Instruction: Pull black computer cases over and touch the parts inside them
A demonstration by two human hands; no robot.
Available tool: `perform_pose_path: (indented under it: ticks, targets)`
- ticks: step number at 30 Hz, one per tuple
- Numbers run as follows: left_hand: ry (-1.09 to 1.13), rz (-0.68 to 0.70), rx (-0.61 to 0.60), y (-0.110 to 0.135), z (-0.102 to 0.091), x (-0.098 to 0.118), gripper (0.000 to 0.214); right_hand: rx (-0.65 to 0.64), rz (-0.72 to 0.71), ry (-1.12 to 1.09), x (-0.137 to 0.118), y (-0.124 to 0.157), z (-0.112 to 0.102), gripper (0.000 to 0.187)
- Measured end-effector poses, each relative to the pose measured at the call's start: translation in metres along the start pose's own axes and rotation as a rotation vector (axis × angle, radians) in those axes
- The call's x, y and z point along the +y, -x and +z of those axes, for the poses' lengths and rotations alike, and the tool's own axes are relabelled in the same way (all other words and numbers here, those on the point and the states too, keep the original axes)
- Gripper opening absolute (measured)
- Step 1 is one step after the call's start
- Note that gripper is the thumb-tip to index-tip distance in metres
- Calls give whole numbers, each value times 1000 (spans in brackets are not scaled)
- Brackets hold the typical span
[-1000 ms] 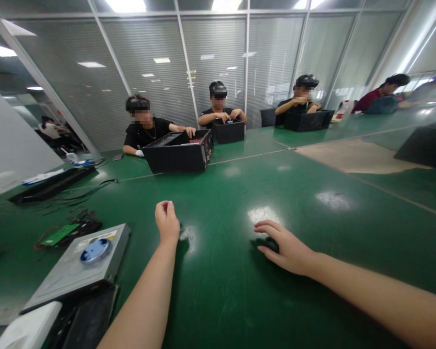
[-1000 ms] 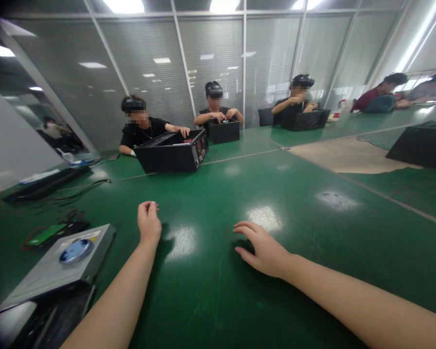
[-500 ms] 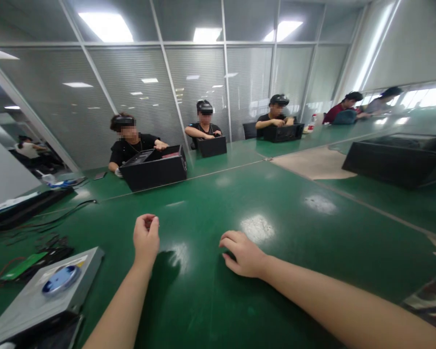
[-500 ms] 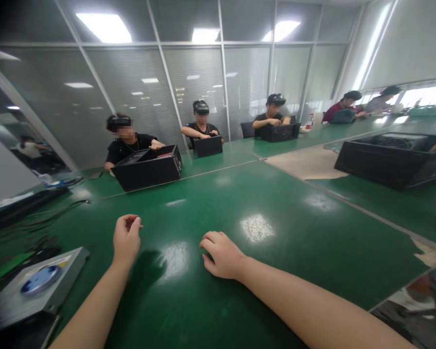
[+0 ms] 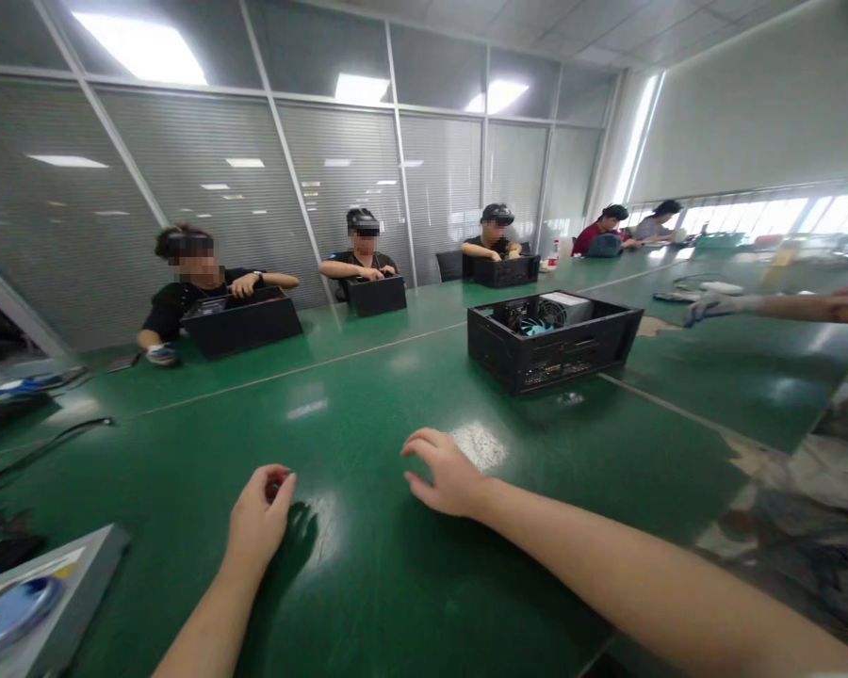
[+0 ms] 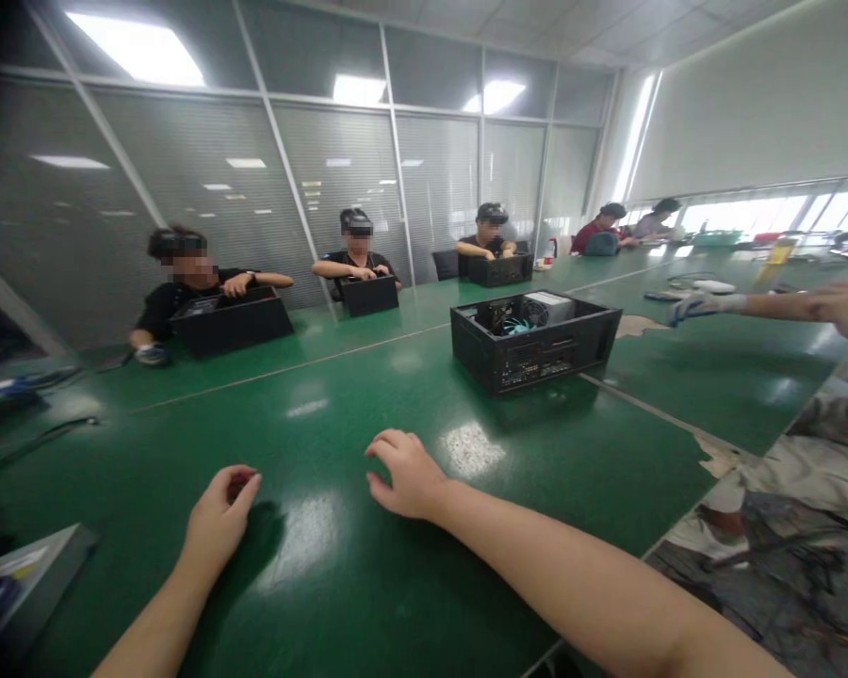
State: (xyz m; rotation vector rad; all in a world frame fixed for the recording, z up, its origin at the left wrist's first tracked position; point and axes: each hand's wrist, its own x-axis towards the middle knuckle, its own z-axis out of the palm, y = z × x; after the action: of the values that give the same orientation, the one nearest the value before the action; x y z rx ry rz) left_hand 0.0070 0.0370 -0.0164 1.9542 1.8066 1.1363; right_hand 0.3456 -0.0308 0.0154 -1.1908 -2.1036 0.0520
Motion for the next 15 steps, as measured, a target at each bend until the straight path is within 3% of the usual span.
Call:
perform_pose_path:
  ticks: [5,9,12,15]
  targets:
    - [-38,98,-162,0,6,8,33,172,431,219,53,-79,-59,58]
    - [-26,122,-172,-1,8,8,30,200,723,365,111,-146,-109,68]
    - [-34,100,-153,0,7,7,28,140,863,418,138,-161,-126,65]
    - [-46,96,-173,1,8,10,25,81,927,447,145,-154,-121,52]
